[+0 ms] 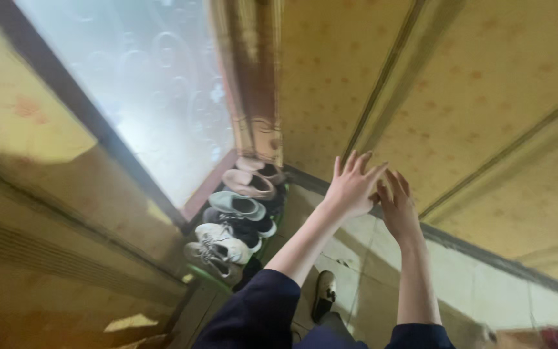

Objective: The person removes shoes from a wooden bench and a green shoe rack, then places them back in a more organized arrangement. The person handles sneakers, sandals, and slip-on shoes, moving them between the bench and the rack.

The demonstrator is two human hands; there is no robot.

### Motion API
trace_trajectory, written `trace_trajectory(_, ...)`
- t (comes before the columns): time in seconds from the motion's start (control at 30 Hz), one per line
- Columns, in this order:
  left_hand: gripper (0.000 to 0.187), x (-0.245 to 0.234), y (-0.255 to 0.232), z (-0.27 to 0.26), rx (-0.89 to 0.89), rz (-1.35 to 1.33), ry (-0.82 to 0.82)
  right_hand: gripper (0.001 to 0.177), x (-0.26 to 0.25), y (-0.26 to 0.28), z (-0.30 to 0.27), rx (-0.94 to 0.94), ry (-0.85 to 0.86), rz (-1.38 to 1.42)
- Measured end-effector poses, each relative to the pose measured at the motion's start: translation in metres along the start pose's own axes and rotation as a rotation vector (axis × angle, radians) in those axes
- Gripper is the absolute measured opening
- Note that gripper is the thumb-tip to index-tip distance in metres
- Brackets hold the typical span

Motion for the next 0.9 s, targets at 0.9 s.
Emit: trace_trajectory(0.9,0.077,0.212,-0.392,-0.099,0.756,-0.298,0.525,0.047,-0.357,-0.131,-0.264,0.576,-0.679,-0.202)
Point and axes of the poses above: each hand's wrist, its own z-axis towards the middle knuckle, its own x-axis out of the palm, y = z × x, the point moved 4 cm from there along z, towards the middle knuckle, and after that the axes turned 11 degrees about -y, right-handed, at the moved point
